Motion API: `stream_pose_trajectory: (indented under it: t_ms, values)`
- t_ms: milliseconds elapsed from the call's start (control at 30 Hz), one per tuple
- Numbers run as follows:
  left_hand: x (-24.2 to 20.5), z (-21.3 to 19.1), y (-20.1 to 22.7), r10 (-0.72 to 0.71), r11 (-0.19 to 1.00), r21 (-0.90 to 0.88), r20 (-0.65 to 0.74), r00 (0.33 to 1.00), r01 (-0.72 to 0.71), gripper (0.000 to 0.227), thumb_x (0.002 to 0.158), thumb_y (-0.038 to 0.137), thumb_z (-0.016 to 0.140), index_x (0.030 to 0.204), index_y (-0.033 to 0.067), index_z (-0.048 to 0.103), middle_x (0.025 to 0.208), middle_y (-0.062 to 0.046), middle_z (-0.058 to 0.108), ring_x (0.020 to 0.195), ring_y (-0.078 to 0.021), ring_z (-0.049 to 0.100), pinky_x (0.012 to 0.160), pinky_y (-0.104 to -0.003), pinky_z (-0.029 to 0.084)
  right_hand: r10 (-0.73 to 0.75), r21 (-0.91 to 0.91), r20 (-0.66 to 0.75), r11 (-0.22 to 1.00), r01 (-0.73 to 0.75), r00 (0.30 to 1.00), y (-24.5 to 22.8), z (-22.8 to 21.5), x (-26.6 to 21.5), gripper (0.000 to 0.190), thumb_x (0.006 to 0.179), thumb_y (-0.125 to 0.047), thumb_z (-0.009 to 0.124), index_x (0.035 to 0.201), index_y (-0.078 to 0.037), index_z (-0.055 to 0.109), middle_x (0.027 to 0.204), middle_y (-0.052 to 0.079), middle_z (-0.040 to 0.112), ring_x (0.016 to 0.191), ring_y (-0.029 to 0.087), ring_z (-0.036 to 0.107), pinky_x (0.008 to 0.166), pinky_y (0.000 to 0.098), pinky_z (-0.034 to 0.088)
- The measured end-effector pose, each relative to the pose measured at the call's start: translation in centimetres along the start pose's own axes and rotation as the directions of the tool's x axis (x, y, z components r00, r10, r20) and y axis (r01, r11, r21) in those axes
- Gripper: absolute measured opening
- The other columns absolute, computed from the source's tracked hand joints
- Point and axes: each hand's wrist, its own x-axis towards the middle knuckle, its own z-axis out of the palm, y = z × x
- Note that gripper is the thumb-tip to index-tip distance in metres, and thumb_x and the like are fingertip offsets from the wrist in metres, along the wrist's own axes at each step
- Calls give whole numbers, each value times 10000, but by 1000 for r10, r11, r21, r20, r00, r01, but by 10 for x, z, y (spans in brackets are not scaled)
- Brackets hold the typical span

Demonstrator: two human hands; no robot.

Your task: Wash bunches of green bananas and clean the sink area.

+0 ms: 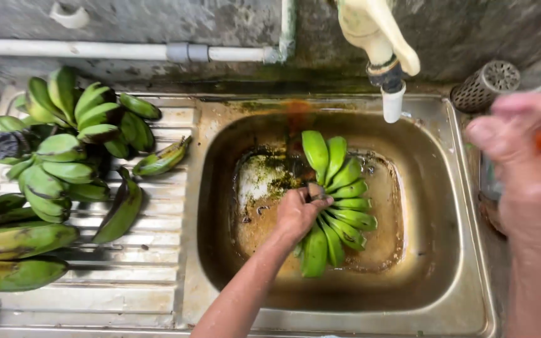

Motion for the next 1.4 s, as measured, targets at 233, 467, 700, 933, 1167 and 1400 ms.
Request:
stream_pose_trajectory:
  t_ms: [233, 467, 700, 933, 1167, 1400]
  values:
    - [31, 14, -10, 250, 967, 65, -97, 963, -245, 230, 836, 349, 800, 983, 172, 799, 913, -36, 805, 856, -181, 734, 904, -385, 570, -531, -12, 184, 840, 542, 827, -87, 84, 76, 177, 857, -110, 825, 941, 9, 722, 766, 67, 693, 616, 95, 629, 499, 227, 489]
    - [26, 4, -13, 78, 992, 104, -111, 991, -66, 289, 842, 399, 786, 1056, 206, 806, 964, -22, 793, 884, -170, 730, 912, -373, 546, -407, 167, 375, 914, 371, 833, -64, 60, 89, 127, 1131, -119, 650, 1042, -30, 667, 1040, 59, 737, 759, 83, 665, 575, 230, 496]
    - [26, 7, -22, 190, 979, -45, -173, 966, -200, 307, 839, 306, 764, 1030, 66, 780, 910, -75, 805, 816, -187, 713, 851, -356, 554, -187, 137, 181, 977, 164, 965, -30, 37, 74, 144, 1106, -137, 615, 1034, -43, 696, 985, 57, 735, 591, 70, 549, 457, 222, 392]
    - [22, 31, 11, 19, 999, -30, -184, 983, -25, 269, 824, 284, 775, 1035, 117, 775, 864, -51, 768, 734, -192, 665, 739, -365, 575, -17, 115, 75, 993, 9, 997, 47, 22, 45, 175, 1086, -149, 586, 1028, -53, 720, 940, 57, 734, 456, 66, 456, 363, 221, 308]
    - [49, 76, 31, 232, 970, -64, -41, 972, -235, 246, 829, 205, 825, 938, -5, 759, 852, -105, 753, 718, -157, 614, 695, -327, 512, 531, -65, 35, 847, -528, 847, 207, -4, -66, 296, 851, -159, 789, 1141, -109, 756, 1169, -21, 735, 595, 15, 549, 431, 183, 456]
    - [61, 83, 46, 324, 928, -225, 89, 942, -298, 265, 774, 98, 818, 1009, 1, 744, 927, -63, 785, 812, -139, 720, 811, -296, 582, 539, 37, 49, 841, -540, 841, 225, -17, -62, 350, 821, -139, 801, 1167, -109, 763, 1244, 21, 696, 604, 76, 551, 446, 182, 429]
